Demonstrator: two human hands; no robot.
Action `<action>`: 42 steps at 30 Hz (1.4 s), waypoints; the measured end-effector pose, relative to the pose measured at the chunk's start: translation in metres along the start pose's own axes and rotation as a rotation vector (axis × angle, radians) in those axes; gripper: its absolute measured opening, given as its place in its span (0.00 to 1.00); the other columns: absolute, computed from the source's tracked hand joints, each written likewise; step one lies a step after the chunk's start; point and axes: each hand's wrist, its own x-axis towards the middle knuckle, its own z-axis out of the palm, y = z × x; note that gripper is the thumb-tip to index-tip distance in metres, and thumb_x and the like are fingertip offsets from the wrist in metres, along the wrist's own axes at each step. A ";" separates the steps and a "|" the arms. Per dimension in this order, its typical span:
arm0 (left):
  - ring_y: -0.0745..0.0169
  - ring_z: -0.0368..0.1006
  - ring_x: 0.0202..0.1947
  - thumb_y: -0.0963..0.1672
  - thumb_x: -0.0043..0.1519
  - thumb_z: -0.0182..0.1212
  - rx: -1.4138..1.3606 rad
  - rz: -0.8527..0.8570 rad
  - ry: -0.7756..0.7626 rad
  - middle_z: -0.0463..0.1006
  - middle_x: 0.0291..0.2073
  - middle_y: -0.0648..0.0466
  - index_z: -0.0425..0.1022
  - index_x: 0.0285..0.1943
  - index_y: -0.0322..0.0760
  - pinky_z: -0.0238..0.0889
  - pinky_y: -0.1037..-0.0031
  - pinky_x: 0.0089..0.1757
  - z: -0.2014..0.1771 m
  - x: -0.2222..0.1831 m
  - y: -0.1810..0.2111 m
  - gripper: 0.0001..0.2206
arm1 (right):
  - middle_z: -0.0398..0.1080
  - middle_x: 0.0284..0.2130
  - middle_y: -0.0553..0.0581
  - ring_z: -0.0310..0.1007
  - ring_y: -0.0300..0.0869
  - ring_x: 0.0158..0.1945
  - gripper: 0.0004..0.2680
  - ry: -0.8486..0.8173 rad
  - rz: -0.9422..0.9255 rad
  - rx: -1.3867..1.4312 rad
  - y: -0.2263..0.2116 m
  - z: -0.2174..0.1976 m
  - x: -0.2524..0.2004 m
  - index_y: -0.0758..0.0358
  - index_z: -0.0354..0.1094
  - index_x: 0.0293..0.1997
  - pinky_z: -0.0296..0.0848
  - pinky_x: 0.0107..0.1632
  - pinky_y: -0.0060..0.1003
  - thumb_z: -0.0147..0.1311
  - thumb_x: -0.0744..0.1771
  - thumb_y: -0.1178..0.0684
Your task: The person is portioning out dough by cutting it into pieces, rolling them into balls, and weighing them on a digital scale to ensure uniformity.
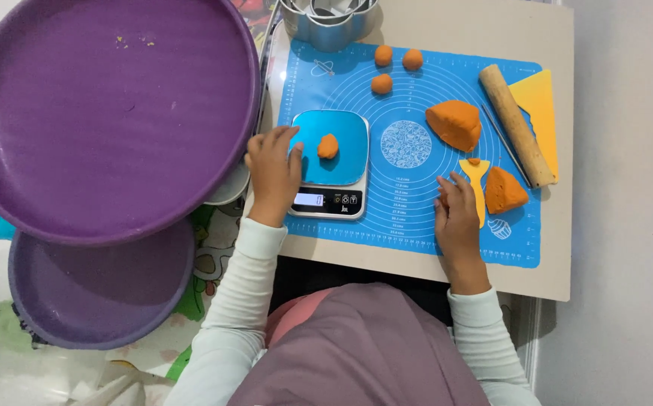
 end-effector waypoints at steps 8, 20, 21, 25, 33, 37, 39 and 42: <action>0.42 0.64 0.55 0.49 0.72 0.49 -0.140 -0.092 -0.014 0.75 0.52 0.47 0.75 0.61 0.42 0.57 0.52 0.48 -0.039 -0.001 0.005 0.15 | 0.59 0.60 0.64 0.66 0.57 0.64 0.14 0.042 -0.051 0.025 0.008 0.009 -0.001 0.61 0.66 0.61 0.75 0.58 0.48 0.53 0.69 0.68; 0.40 0.64 0.57 0.48 0.68 0.57 -0.164 0.033 -0.107 0.75 0.52 0.45 0.75 0.61 0.41 0.57 0.47 0.51 -0.015 0.004 0.012 0.15 | 0.61 0.58 0.59 0.63 0.53 0.66 0.12 0.063 -0.027 -0.036 0.026 0.021 -0.006 0.57 0.69 0.59 0.72 0.60 0.44 0.56 0.69 0.61; 0.40 0.63 0.57 0.47 0.68 0.58 -0.163 0.054 -0.110 0.75 0.53 0.45 0.75 0.61 0.41 0.56 0.47 0.52 -0.011 0.005 0.013 0.15 | 0.61 0.59 0.59 0.63 0.53 0.66 0.12 0.077 -0.022 -0.041 0.028 0.022 -0.006 0.57 0.68 0.60 0.72 0.60 0.43 0.56 0.70 0.60; 0.44 0.68 0.54 0.46 0.66 0.61 -0.239 0.182 -0.025 0.76 0.49 0.47 0.76 0.60 0.39 0.58 0.54 0.53 0.001 0.000 0.025 0.15 | 0.64 0.54 0.62 0.66 0.54 0.60 0.13 0.082 -0.038 -0.117 0.017 0.013 0.007 0.61 0.66 0.62 0.69 0.60 0.47 0.57 0.70 0.58; 0.44 0.74 0.54 0.44 0.60 0.65 -0.702 0.327 -0.257 0.78 0.51 0.47 0.74 0.61 0.42 0.64 0.55 0.54 0.053 -0.045 0.083 0.19 | 0.68 0.39 0.50 0.71 0.46 0.45 0.10 0.146 -0.119 0.103 0.041 0.032 0.002 0.56 0.70 0.49 0.73 0.45 0.35 0.56 0.69 0.44; 0.45 0.79 0.44 0.42 0.58 0.70 -0.893 0.222 -0.409 0.79 0.45 0.43 0.77 0.55 0.36 0.74 0.67 0.38 0.031 -0.053 0.119 0.16 | 0.64 0.39 0.56 0.72 0.50 0.44 0.07 0.036 -0.048 0.502 -0.014 0.002 -0.008 0.63 0.68 0.47 0.76 0.47 0.38 0.53 0.69 0.52; 0.56 0.80 0.40 0.41 0.59 0.70 -0.917 0.193 -0.351 0.81 0.39 0.51 0.80 0.49 0.39 0.74 0.76 0.35 0.035 -0.056 0.121 0.10 | 0.63 0.44 0.59 0.75 0.48 0.47 0.05 0.014 -0.017 0.646 -0.031 -0.005 -0.011 0.65 0.66 0.47 0.77 0.50 0.38 0.53 0.69 0.56; 0.56 0.80 0.39 0.41 0.58 0.71 -0.919 0.205 -0.298 0.80 0.38 0.51 0.79 0.48 0.37 0.75 0.76 0.33 0.019 -0.052 0.127 0.11 | 0.72 0.44 0.64 0.78 0.47 0.48 0.07 -0.046 0.045 0.871 -0.038 0.003 -0.016 0.71 0.66 0.50 0.78 0.51 0.41 0.54 0.68 0.62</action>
